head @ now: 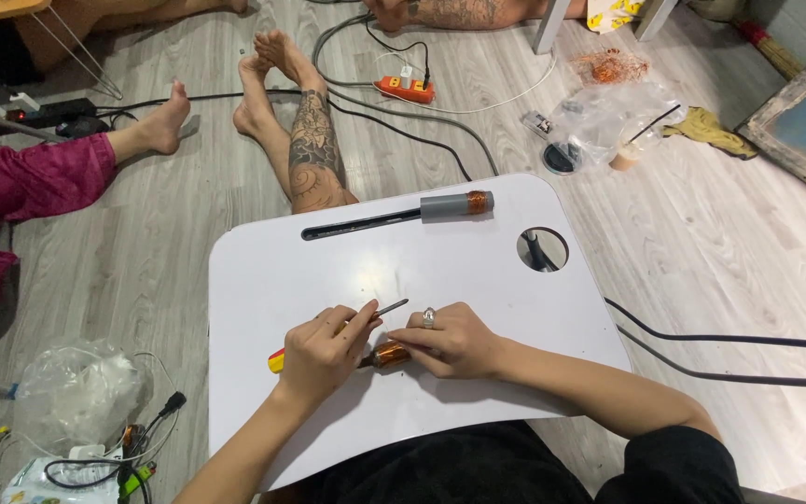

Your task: A person uses a screwdriver to carefully adjust and inspect the copper windings on a motor armature while sitting on the floor.

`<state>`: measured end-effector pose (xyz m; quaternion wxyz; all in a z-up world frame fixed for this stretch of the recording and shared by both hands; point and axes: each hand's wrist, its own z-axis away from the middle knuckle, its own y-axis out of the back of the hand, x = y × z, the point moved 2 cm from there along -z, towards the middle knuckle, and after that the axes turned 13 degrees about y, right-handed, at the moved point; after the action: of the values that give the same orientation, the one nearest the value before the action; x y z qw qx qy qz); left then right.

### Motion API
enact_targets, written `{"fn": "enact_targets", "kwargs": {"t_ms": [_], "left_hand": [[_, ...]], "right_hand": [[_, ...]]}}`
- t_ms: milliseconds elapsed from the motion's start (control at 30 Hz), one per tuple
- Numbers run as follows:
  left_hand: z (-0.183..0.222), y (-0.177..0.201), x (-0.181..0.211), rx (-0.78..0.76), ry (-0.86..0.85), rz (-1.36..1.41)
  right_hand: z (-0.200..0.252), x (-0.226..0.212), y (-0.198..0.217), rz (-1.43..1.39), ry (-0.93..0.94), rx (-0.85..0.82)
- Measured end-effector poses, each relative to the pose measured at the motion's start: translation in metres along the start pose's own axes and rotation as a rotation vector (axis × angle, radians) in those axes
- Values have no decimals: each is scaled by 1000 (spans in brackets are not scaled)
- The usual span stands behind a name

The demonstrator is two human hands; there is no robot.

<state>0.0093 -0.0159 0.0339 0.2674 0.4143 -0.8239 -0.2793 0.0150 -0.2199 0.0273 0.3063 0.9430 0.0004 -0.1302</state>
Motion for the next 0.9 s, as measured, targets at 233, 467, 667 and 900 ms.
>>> {"fn": "enact_targets", "kwargs": {"t_ms": [233,467,667,900], "left_hand": [[-5,4,-2,-67,215,315],[-3,-3,-2,-155,315,406],[-1,-10,-9,-147,136,45],[11,-17,3,-85,-191,281]], "right_hand": [[2,9,-3,214,56,-64],[8,6,-15,250,120,-172],[-1,-2,-5,187,100,-103],[3,24,4,16,-135,185]]}}
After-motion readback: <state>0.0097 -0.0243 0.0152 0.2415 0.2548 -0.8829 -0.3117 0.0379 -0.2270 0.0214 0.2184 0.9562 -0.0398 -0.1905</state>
